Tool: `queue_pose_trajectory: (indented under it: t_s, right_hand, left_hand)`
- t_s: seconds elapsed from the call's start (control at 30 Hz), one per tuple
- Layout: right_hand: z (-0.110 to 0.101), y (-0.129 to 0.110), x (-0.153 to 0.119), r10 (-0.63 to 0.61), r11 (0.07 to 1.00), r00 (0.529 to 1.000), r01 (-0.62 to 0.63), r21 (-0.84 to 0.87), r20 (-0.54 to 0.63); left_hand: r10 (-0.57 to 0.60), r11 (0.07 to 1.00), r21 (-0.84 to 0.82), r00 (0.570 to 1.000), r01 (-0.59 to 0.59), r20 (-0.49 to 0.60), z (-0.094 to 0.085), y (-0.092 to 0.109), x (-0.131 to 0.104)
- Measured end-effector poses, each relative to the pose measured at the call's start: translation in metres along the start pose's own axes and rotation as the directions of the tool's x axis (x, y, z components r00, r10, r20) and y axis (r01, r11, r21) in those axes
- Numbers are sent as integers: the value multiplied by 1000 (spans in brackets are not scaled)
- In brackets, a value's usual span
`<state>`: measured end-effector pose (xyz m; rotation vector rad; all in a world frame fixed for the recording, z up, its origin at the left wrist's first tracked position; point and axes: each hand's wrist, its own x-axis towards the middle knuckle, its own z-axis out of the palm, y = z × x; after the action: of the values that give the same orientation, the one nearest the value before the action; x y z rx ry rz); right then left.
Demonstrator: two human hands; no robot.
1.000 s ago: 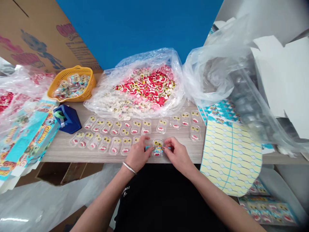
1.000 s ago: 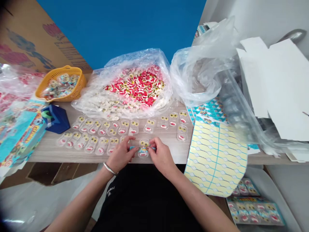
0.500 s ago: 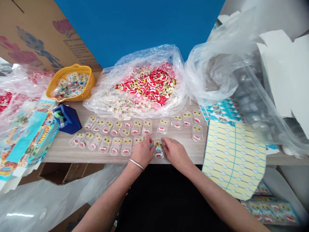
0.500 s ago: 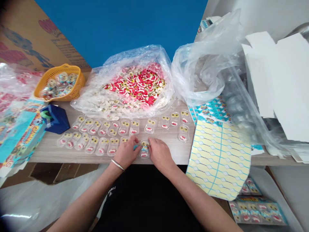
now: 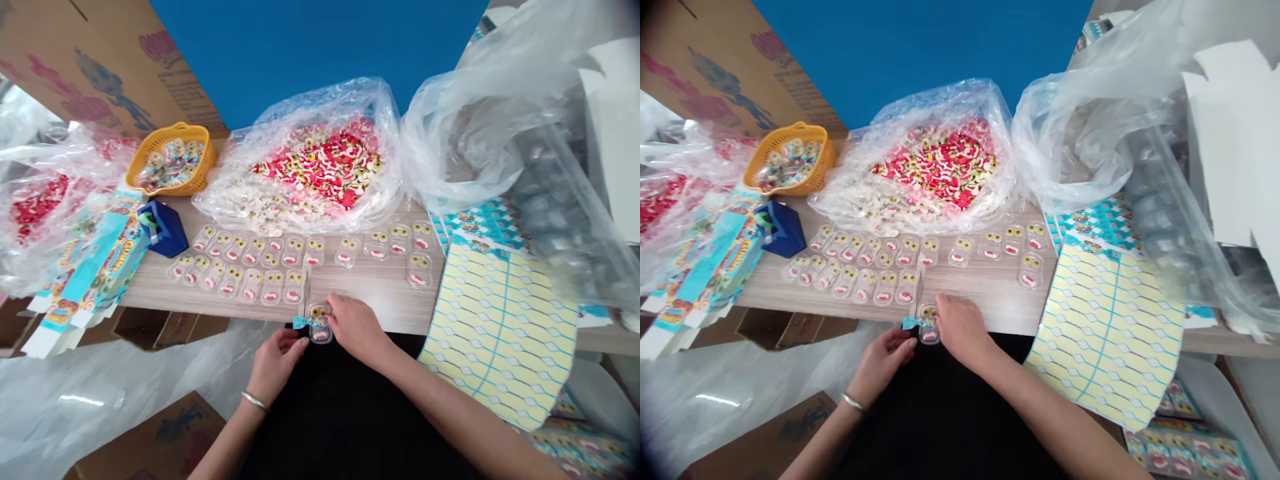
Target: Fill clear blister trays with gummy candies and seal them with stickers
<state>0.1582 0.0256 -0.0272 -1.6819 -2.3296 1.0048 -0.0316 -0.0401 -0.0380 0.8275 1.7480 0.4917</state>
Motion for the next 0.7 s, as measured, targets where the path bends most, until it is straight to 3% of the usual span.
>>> queue_pose_trajectory:
  t_s: [0.07, 0.13, 0.23, 0.3, 0.4, 0.5, 0.6, 0.7]
  right_hand:
    - [4, -7, 1, -16, 1000, 1000, 16, 3, 11]
    - [7, -10, 1, -22, 1000, 1000, 21, 22, 17]
    - [8, -7, -1, 19, 989, 1000, -22, 147, 20]
    - [6, -1, -3, 72, 945, 997, -68, 319, 1]
    - [0, 9, -7, 125, 767, 992, -102, 633, 8]
    - [-14, 15, -9, 66, 566, 998, -47, 823, 12]
    - [-31, 17, -10, 35, 441, 999, -15, 897, 0]
    - [-46, 19, -12, -4, 304, 999, -29, 952, 31]
  left_hand:
    - [-98, 927, -353, 991, 124, 90, 13, -3, 3]
    - [-141, 823, -540, 985, 173, 100, 25, -1, 5]
    - [-136, 783, -608, 990, 129, 35, 31, 6, 3]
    - [-94, 791, -609, 995, 57, -29, 27, 13, -1]
    - [-18, 800, -598, 993, -55, -116, 17, 31, -5]
    - [58, 795, -596, 992, -111, -108, 13, 55, -6]
    - [121, 760, -639, 992, -116, -37, 17, 80, -8]
    - [182, 735, -676, 976, -53, 121, 25, 99, -13]
